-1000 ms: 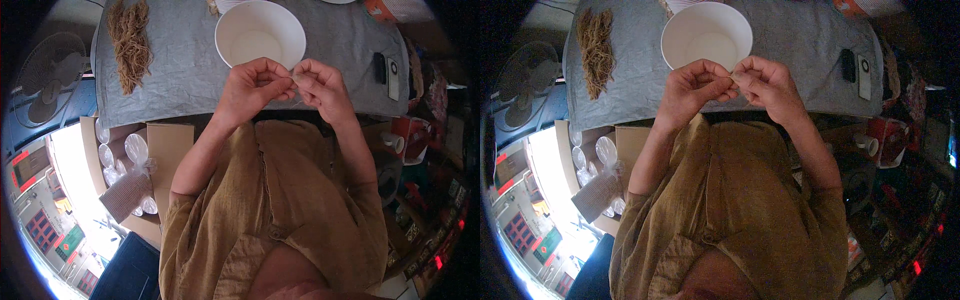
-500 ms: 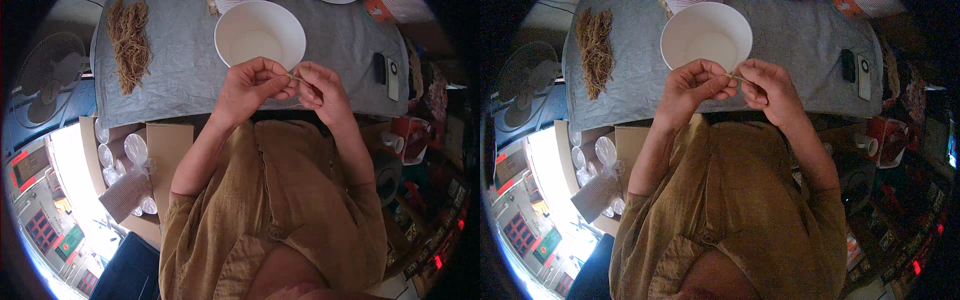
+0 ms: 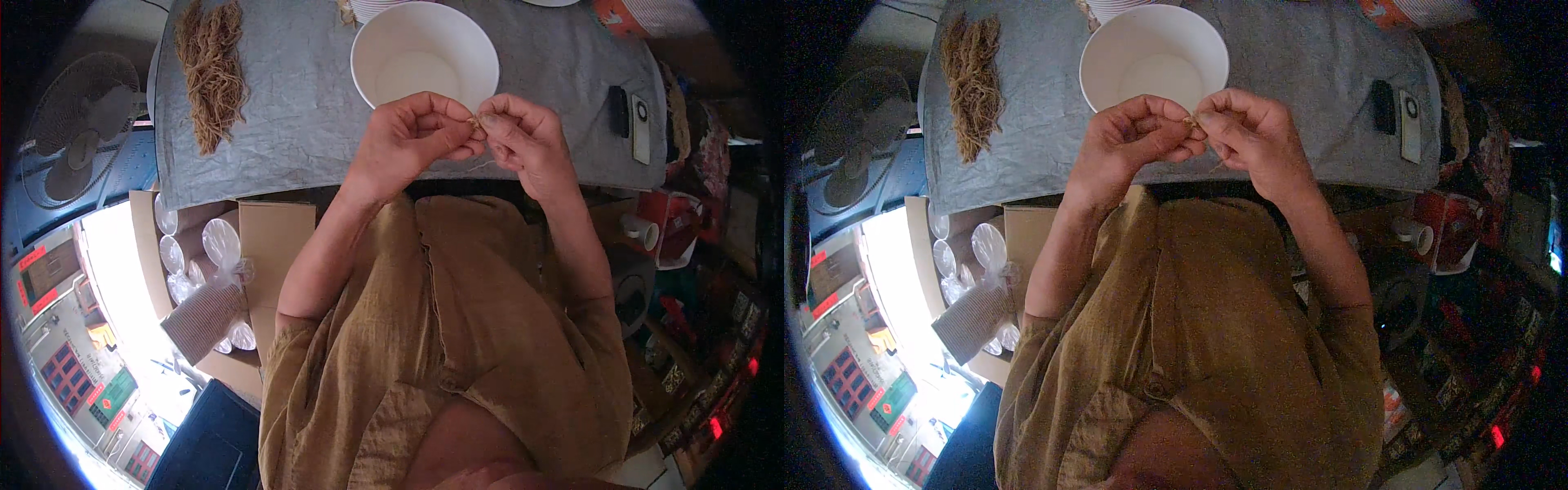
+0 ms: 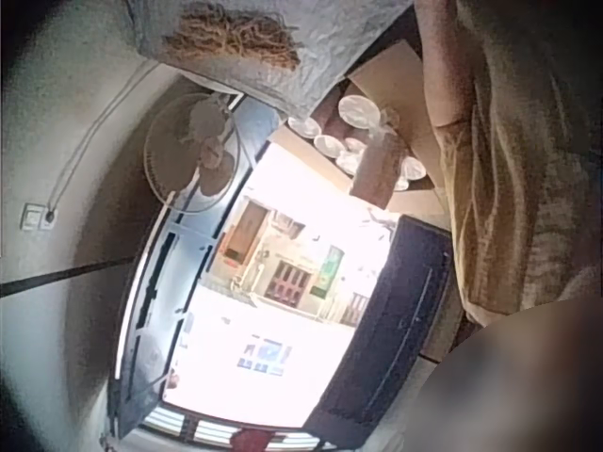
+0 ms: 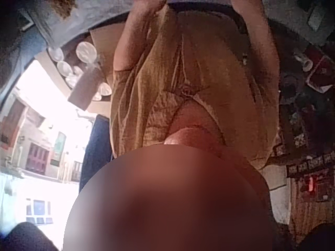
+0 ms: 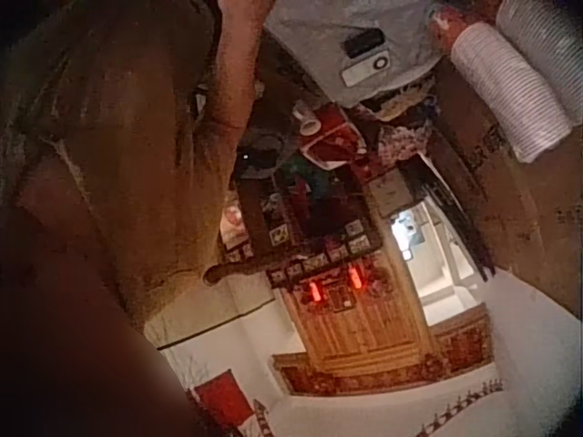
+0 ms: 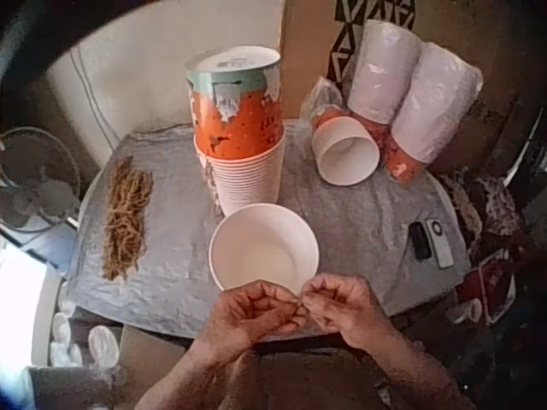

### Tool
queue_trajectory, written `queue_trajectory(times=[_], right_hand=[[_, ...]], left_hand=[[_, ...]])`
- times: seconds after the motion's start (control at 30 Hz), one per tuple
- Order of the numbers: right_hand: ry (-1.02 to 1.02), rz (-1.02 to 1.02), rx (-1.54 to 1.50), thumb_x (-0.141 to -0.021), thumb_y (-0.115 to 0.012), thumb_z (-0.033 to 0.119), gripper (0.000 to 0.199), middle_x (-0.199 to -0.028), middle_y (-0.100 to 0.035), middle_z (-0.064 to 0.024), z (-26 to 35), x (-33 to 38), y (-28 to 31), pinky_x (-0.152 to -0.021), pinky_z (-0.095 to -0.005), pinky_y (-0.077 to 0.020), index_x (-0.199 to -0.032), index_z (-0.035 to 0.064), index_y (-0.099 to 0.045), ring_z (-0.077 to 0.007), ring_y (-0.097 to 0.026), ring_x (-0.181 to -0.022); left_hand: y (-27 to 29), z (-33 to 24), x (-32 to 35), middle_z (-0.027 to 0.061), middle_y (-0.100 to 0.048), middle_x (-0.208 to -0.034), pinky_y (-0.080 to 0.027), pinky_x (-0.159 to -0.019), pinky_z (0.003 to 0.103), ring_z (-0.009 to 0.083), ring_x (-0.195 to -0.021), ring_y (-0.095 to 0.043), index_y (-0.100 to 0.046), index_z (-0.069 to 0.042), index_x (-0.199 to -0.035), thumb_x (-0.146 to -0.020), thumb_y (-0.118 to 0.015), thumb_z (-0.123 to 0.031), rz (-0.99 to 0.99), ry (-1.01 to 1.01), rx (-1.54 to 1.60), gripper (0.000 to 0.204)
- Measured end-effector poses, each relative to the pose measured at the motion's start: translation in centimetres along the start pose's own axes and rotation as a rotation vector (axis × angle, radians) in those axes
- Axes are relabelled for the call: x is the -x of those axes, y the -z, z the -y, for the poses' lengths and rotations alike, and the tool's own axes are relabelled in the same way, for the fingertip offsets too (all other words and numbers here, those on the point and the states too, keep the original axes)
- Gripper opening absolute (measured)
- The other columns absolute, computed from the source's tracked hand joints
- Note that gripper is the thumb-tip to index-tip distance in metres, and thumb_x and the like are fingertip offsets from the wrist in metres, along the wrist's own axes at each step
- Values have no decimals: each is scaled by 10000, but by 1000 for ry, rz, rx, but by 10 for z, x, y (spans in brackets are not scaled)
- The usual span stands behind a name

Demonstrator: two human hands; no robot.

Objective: The person is tying string loops and placing them onto stacks of paper bowls for packaging.

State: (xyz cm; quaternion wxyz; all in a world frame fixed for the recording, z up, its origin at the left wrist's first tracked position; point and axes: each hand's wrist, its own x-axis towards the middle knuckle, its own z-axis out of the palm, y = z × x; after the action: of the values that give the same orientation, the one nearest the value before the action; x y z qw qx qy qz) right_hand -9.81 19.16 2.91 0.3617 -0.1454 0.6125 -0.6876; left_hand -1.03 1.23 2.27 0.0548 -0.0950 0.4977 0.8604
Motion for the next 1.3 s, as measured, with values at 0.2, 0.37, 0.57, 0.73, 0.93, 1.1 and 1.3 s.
queue_trajectory(times=[0.2,0.37,0.57,0.73,0.93,1.1,1.3], right_hand=[[-80,44,-107,-940,-632,199,187,-662,-520,36,2,-1,4,-452,-180,-276,-986,19,-650,-15,-405,-545],[-77,-2,57,-938,-640,213,194,-665,-526,42,6,-2,-2,-449,-183,-270,-983,24,-650,-15,-391,-531],[-104,50,-96,-921,-656,182,166,-675,-526,44,1,-4,6,-446,-179,-267,-978,26,-650,-13,-380,-526],[-166,36,-259,-911,-651,144,127,-644,-494,44,-6,-5,9,-425,-171,-251,-970,32,-651,-11,-364,-495],[-186,45,-318,-895,-655,123,104,-618,-483,40,-7,-6,10,-413,-172,-254,-949,34,-647,-12,-357,-465],[-178,42,-310,-889,-661,125,105,-614,-480,40,-3,-4,7,-418,-176,-264,-936,33,-645,-17,-358,-463],[-138,24,-264,-885,-662,123,99,-640,-488,46,-3,-2,5,-427,-184,-261,-923,34,-642,-17,-368,-492]], left_hand=[[0,-2,1,140,-695,-964,-581,-786,282,196,-880,-697,-601,79,-1037,-928,-624,-30,-9,9,-10,156],[-1,-4,0,145,-696,-949,-584,-769,274,192,-865,-699,-603,80,-1029,-924,-631,-31,-20,22,-50,156],[1,-2,0,146,-696,-940,-584,-767,270,186,-858,-700,-604,79,-1024,-927,-627,-30,-11,30,-57,149],[1,-2,0,141,-695,-960,-582,-788,278,189,-880,-697,-608,70,-1039,-930,-620,-26,0,21,-20,146],[0,-2,0,129,-693,-972,-579,-802,280,185,-890,-692,-610,63,-1044,-924,-622,-15,-10,39,-15,144],[2,6,-1,126,-702,-968,-569,-791,281,201,-894,-700,-616,30,-1066,-916,-651,-36,19,-17,-72,168],[-1,4,-1,112,-691,-927,-583,-777,269,162,-862,-691,-623,53,-996,-915,-643,-23,-8,-6,-54,112]])
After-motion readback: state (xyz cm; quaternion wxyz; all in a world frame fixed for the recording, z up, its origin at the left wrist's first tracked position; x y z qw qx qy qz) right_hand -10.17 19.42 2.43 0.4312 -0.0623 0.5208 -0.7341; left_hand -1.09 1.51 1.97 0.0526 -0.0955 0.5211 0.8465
